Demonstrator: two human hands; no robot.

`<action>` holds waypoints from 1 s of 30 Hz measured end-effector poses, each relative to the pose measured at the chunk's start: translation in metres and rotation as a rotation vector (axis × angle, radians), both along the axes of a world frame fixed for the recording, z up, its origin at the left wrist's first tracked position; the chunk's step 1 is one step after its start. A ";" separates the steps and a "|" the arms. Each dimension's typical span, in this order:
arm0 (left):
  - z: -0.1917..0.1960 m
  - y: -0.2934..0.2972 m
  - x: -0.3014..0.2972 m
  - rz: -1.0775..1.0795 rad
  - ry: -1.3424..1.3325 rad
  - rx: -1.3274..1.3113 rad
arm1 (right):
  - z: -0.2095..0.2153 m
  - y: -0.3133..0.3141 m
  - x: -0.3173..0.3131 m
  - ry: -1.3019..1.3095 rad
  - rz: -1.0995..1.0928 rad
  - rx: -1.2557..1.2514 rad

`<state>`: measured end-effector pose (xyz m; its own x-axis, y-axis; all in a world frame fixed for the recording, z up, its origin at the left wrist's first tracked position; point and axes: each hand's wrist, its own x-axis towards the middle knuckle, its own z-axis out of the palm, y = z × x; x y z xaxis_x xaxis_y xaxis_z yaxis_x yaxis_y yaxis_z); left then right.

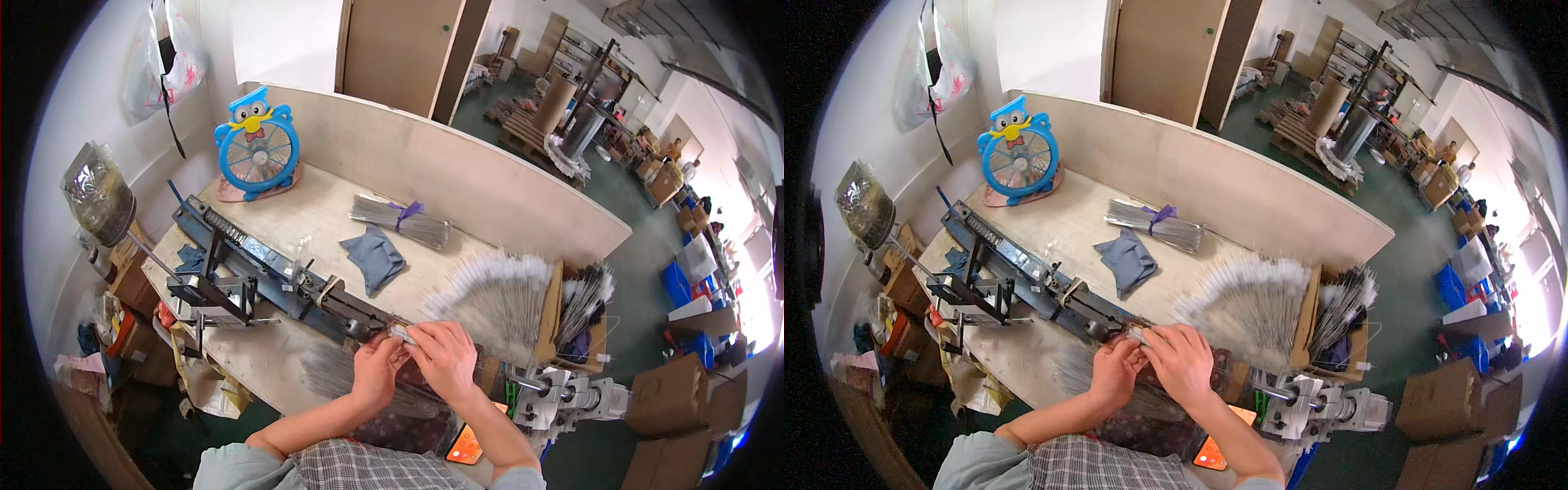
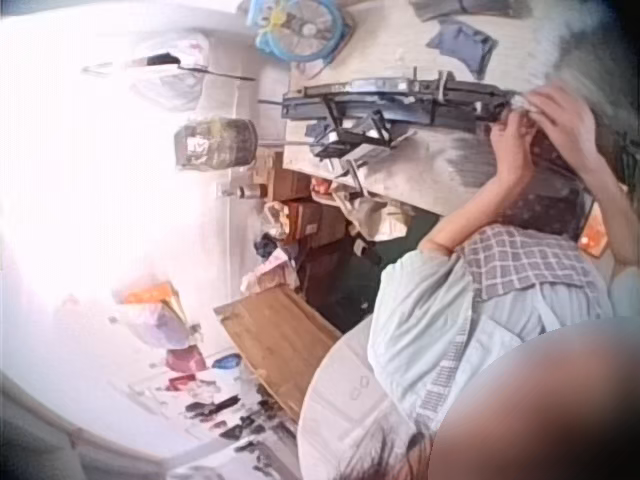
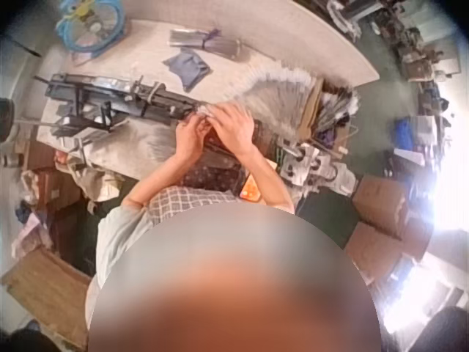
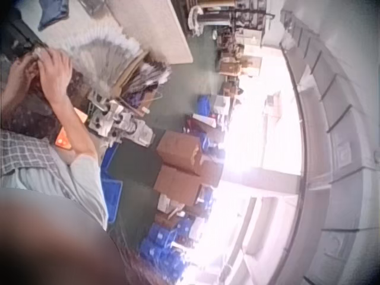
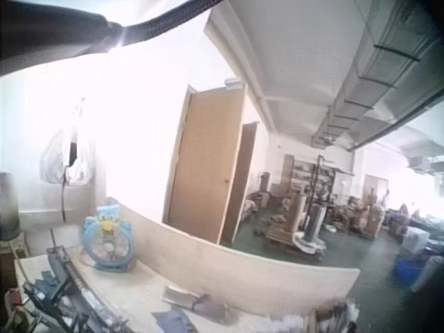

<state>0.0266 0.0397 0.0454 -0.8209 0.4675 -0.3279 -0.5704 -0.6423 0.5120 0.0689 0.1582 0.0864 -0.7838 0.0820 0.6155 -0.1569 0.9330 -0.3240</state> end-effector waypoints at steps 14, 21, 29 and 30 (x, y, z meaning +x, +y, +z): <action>0.001 0.002 0.001 -0.031 0.041 -0.077 | 0.003 0.009 0.008 -0.023 0.006 0.018; 0.001 0.004 0.000 -0.023 0.100 -0.106 | 0.022 0.004 0.018 -0.105 -0.094 0.105; 0.008 -0.012 0.004 -0.100 -0.035 -0.020 | 0.004 0.009 0.032 -0.157 -0.033 0.087; 0.010 -0.012 0.005 -0.113 -0.037 -0.033 | 0.004 0.010 0.034 -0.149 -0.026 0.074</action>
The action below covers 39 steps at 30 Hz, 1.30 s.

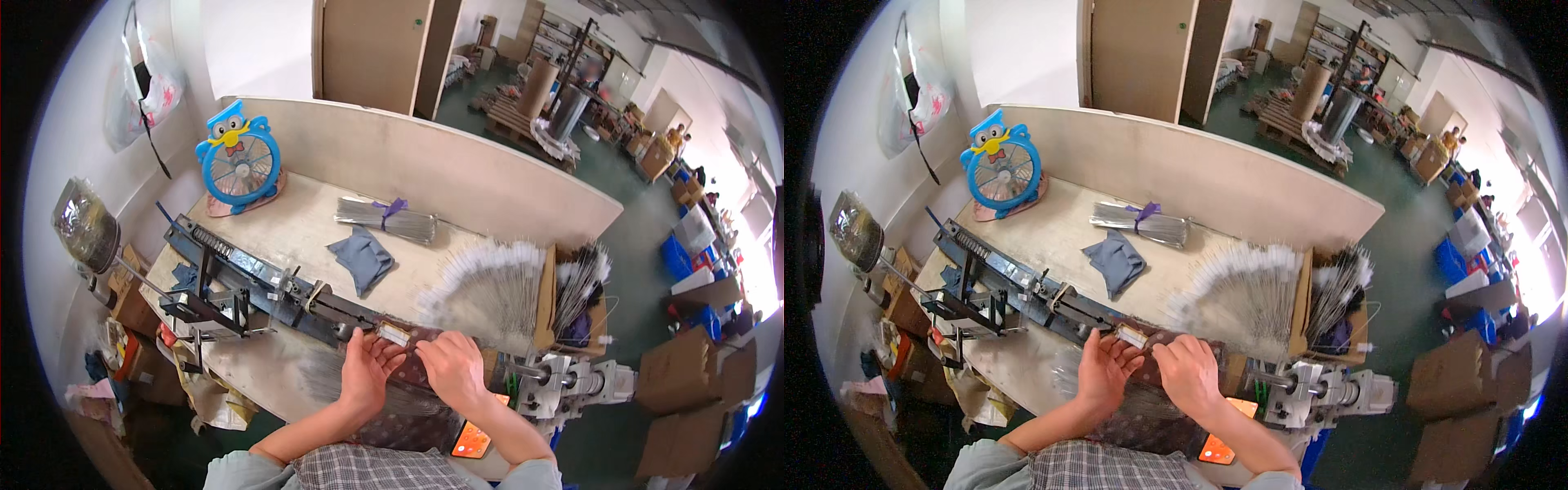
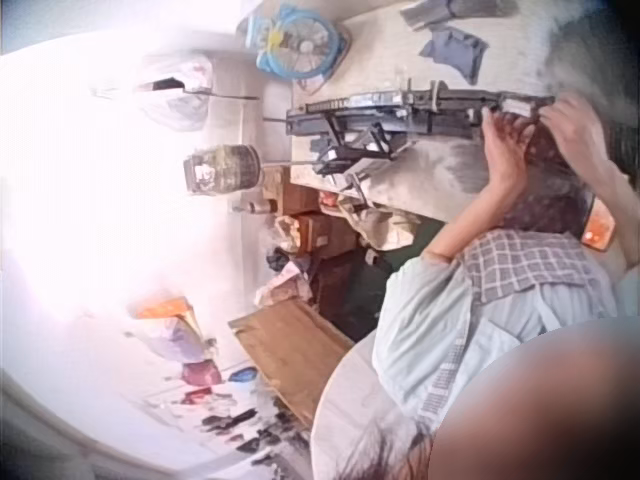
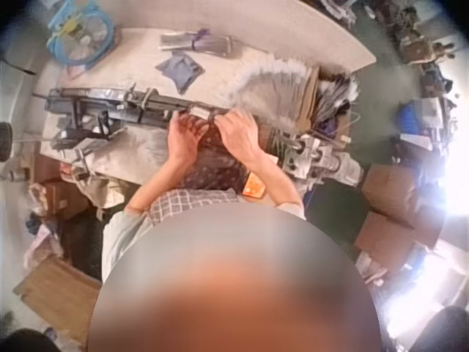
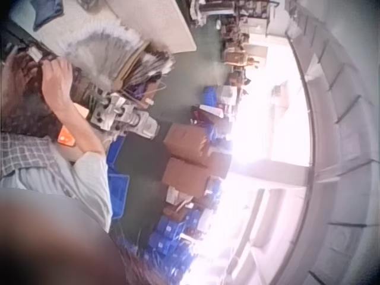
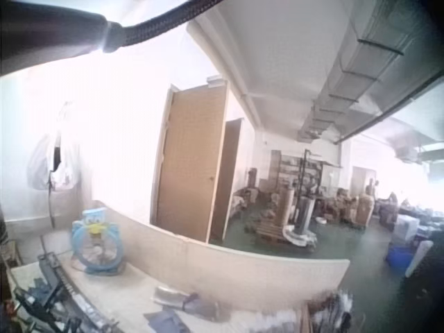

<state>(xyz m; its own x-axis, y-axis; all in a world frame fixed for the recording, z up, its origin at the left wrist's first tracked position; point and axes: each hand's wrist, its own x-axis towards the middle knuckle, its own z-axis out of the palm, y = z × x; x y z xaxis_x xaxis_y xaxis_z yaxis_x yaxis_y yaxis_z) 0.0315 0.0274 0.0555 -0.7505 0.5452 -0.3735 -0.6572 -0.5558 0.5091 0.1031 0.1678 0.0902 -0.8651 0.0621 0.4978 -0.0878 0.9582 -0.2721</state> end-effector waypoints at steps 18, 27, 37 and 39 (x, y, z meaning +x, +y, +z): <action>-0.032 -0.126 -0.046 0.174 0.096 -0.527 | -0.072 -0.004 0.061 -0.555 0.035 -0.133; -0.103 -0.356 -0.142 0.963 0.004 -0.674 | -0.038 0.001 0.066 -0.699 0.141 -0.034; -0.114 -0.228 -0.079 0.594 -0.156 -0.306 | -0.046 -0.010 0.072 -0.642 -0.048 -0.065; -0.102 -0.182 -0.057 0.286 -0.130 -0.234 | -0.045 -0.009 0.072 -0.645 -0.054 -0.092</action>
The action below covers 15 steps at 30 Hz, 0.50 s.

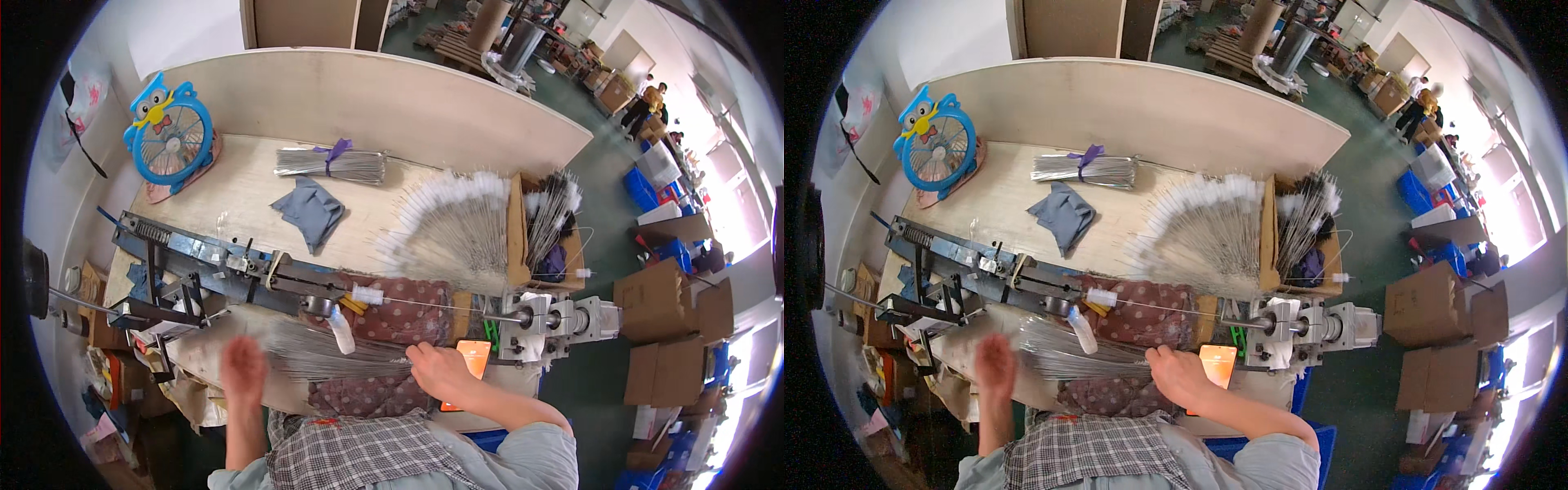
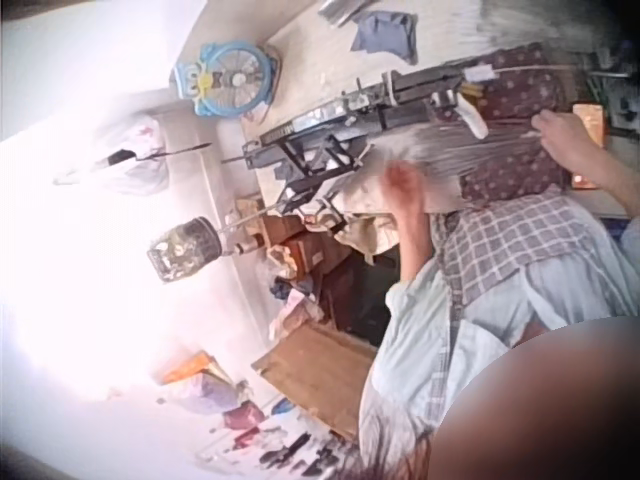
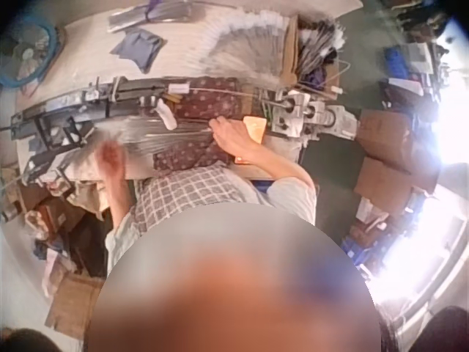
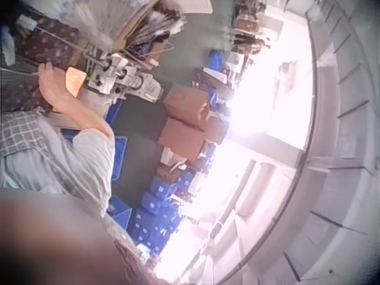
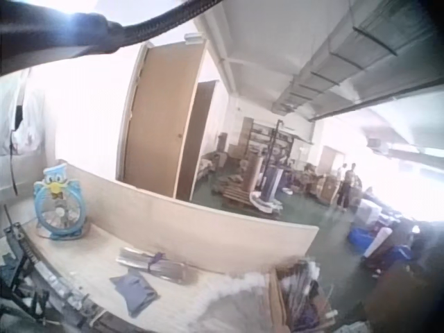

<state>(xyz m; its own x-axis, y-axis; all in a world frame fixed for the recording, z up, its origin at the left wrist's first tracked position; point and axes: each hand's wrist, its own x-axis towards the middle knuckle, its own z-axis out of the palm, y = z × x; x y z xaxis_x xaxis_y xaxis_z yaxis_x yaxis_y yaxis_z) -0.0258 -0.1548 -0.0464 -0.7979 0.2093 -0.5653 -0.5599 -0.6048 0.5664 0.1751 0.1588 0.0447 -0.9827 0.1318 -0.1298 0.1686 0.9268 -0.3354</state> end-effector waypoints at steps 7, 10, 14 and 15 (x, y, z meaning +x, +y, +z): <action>0.067 0.157 0.062 -0.648 0.116 -0.166 | -0.004 -0.008 -0.007 0.105 0.012 -0.070; 0.149 0.168 0.068 -0.401 -0.082 0.485 | -0.011 -0.006 -0.008 0.202 -0.012 -0.110; 0.169 0.121 0.018 -0.587 -0.204 0.519 | 0.009 0.003 -0.003 0.174 0.019 -0.013; 0.157 0.108 0.023 -0.574 -0.004 0.390 | 0.025 0.007 -0.003 0.175 0.020 -0.008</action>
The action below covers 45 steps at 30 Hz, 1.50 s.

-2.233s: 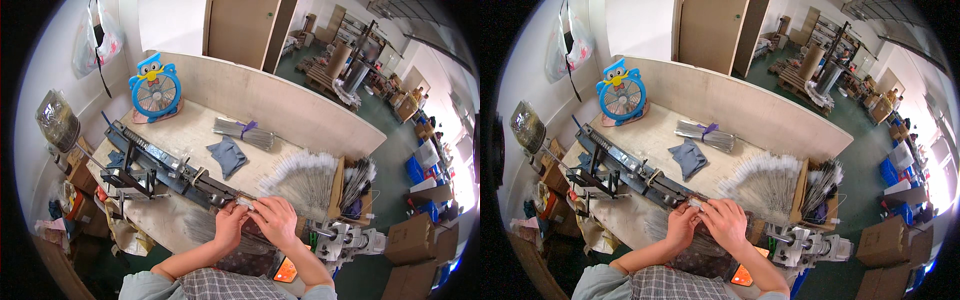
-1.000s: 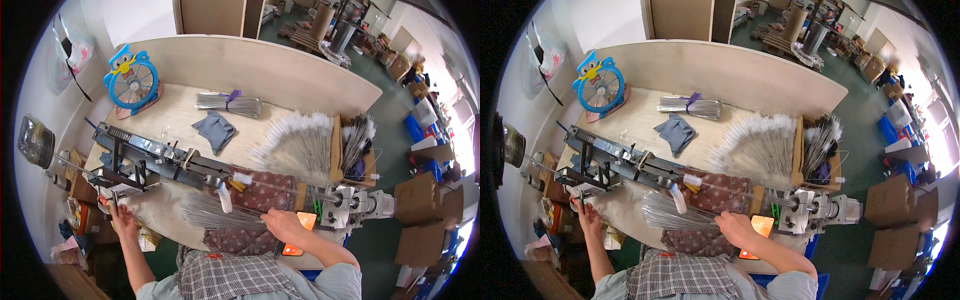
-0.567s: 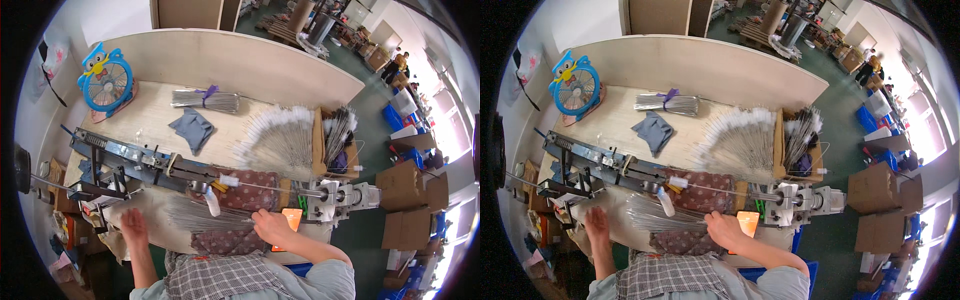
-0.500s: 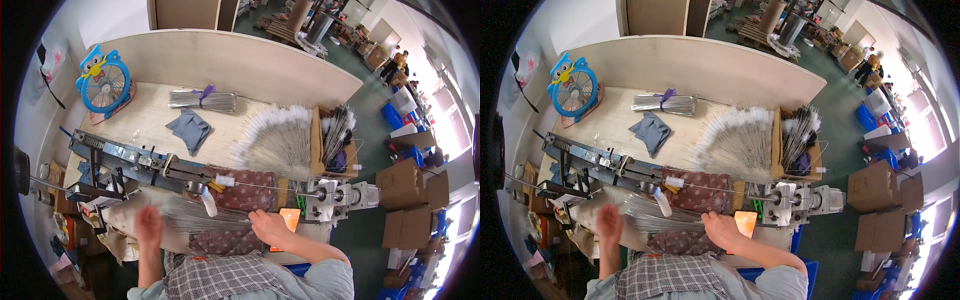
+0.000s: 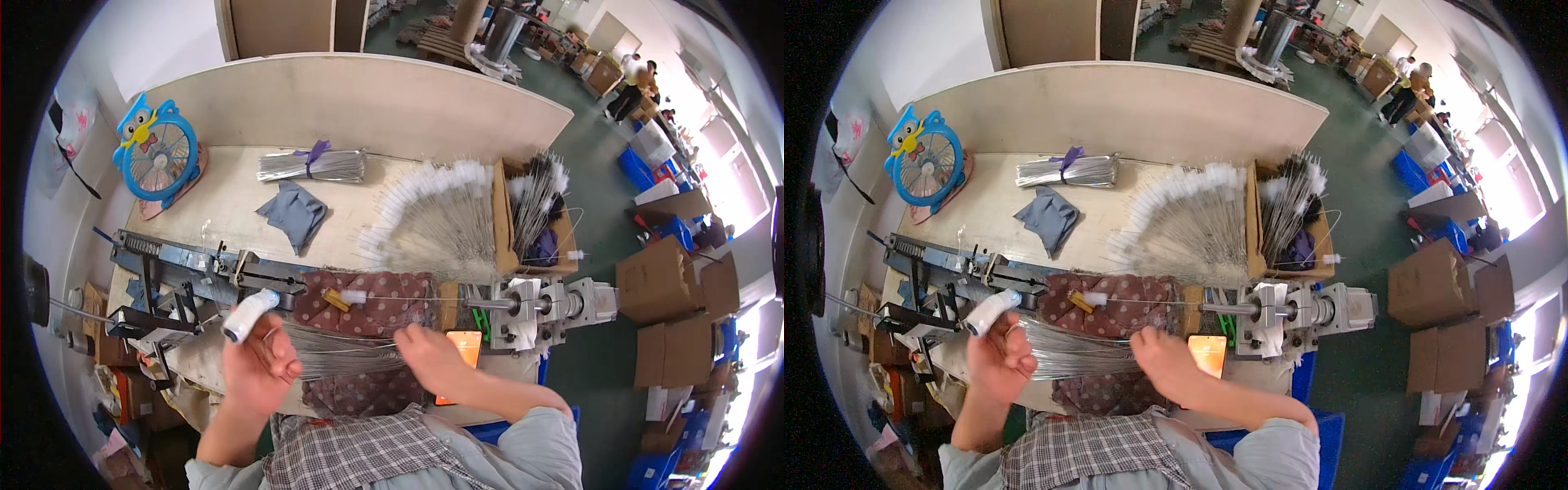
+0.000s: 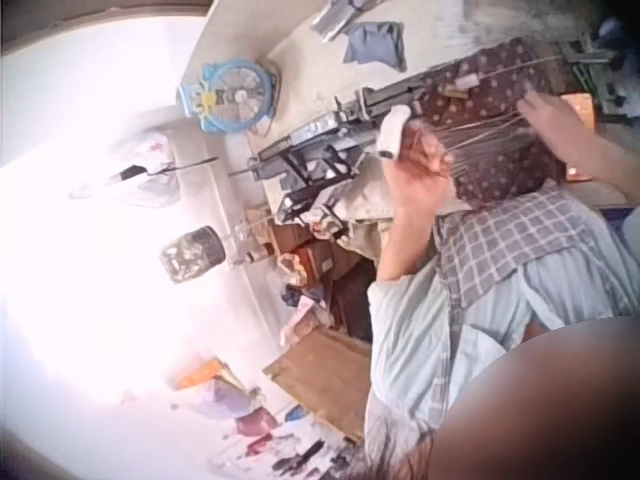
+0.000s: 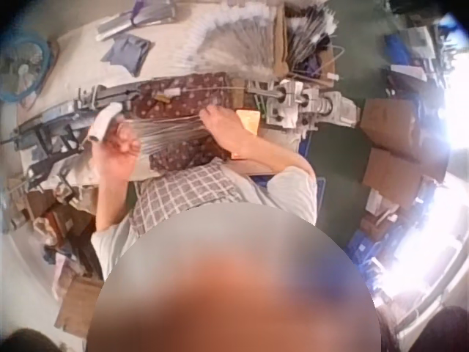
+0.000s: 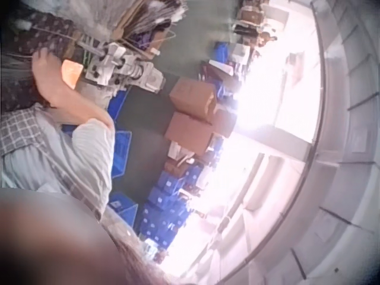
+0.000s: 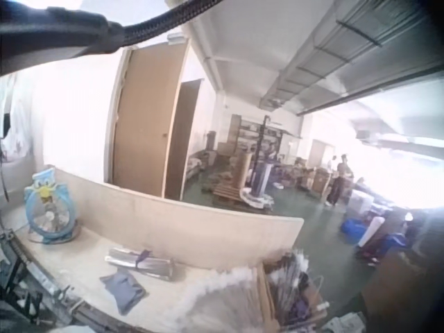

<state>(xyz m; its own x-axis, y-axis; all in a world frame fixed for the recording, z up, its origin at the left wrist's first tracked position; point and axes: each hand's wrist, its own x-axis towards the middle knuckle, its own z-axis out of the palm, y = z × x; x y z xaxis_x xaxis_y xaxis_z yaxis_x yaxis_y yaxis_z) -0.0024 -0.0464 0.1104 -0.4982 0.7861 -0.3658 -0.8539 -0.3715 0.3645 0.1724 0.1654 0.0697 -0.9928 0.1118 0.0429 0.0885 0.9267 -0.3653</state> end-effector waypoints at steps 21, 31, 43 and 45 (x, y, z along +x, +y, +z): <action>-0.084 0.180 0.038 -0.021 2.364 -0.640 | 0.034 0.091 -0.012 0.332 -0.379 -0.009; -0.063 0.161 0.030 0.015 2.414 -0.596 | 0.055 0.081 -0.031 0.256 -0.001 -0.150; -0.097 -0.005 -0.005 -0.070 -0.205 -0.441 | 0.019 -0.008 -0.146 0.334 0.114 -0.137; -0.093 -0.014 -0.019 0.027 -0.305 -0.288 | 0.021 -0.011 -0.146 0.316 0.108 -0.112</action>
<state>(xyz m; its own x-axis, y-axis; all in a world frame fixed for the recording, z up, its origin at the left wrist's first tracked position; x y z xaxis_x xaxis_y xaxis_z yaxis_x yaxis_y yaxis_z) -0.0215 -0.0607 0.0173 -0.3522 0.6184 -0.7025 -0.9301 -0.3150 0.1890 0.0262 0.1545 0.0902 -0.9387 0.0285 0.3436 -0.1413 0.8773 -0.4587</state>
